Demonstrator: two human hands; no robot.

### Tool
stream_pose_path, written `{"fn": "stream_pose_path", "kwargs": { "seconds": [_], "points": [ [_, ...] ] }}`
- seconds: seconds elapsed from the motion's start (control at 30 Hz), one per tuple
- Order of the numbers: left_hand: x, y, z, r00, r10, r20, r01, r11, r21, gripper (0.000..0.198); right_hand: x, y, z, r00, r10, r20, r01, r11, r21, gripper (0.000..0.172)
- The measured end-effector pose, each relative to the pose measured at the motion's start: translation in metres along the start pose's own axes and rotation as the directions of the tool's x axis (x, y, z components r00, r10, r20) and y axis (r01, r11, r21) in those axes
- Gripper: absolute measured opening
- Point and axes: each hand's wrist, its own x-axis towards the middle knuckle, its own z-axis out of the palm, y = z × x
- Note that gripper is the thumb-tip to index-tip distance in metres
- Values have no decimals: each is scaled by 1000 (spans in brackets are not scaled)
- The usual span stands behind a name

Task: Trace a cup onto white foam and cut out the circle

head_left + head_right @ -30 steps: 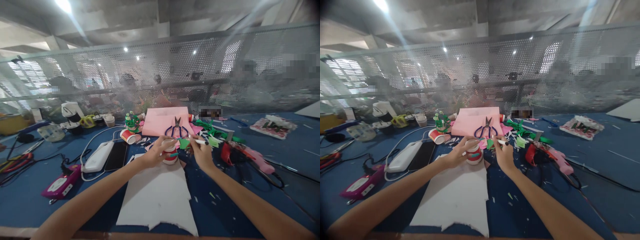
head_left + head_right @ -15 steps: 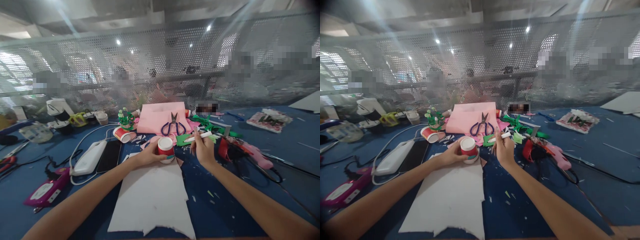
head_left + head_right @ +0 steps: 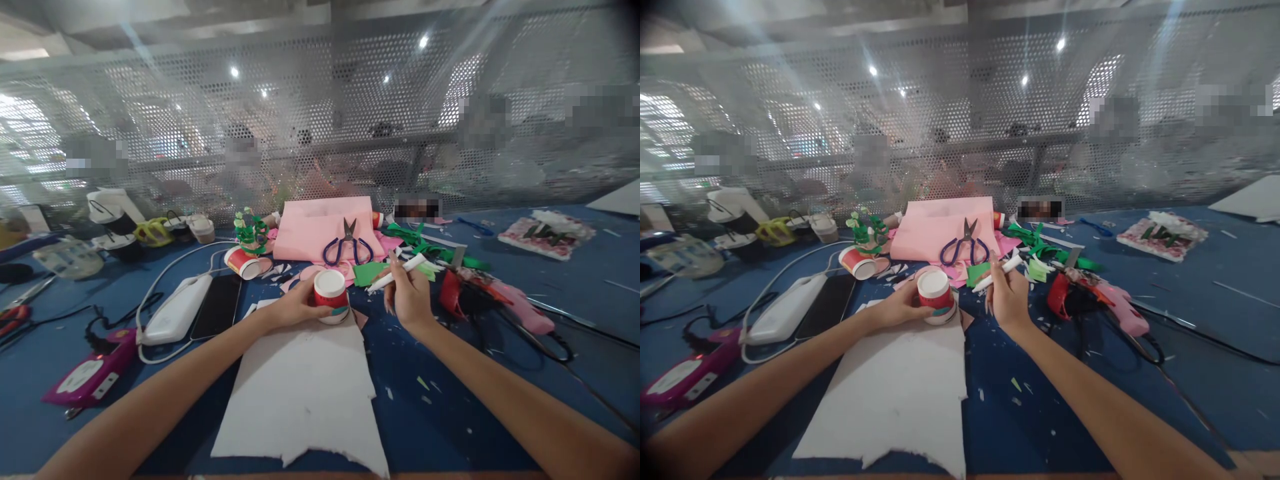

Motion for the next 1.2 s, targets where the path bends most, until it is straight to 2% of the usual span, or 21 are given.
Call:
{"fn": "stream_pose_path", "kwargs": {
  "seconds": [0.13, 0.33, 0.47, 0.6, 0.73, 0.87, 1.03, 1.2],
  "points": [
    [0, 1, -2, 1000, -17, 20, 17, 1000, 19, 63, -1, 0, 1, 1000, 5, 22, -5, 1000, 20, 41],
    [0, 1, -3, 1000, 16, 7, -17, 1000, 11, 62, -2, 0, 1, 998, 22, 65, -24, 999, 36, 39],
    [0, -1, -4, 999, 20, 32, -21, 1000, 15, 64, -4, -1, 1, 976, 53, 209, -61, 998, 34, 37],
    [-3, -3, -4, 999, -5, 33, 4, 1000, 21, 65, -14, -3, 1, 921, 80, 381, -98, 995, 28, 34],
    [-5, -4, -4, 999, -11, 33, 10, 1000, 22, 62, -23, 1, 1, 886, 73, 459, -100, 994, 33, 28],
    [-6, -4, -3, 999, 34, 11, -34, 999, -7, 73, -22, 5, 0, 894, 41, 446, -73, 996, 54, 22],
    [-9, -4, -2, 998, 58, -4, -58, 996, -68, 92, -16, 0, -4, 935, -24, 355, 6, 999, 53, 27],
    [-9, -6, -2, 997, 74, -2, -74, 993, -88, 89, -15, -2, -4, 949, -74, 306, 71, 997, 23, 29]
  ]
}}
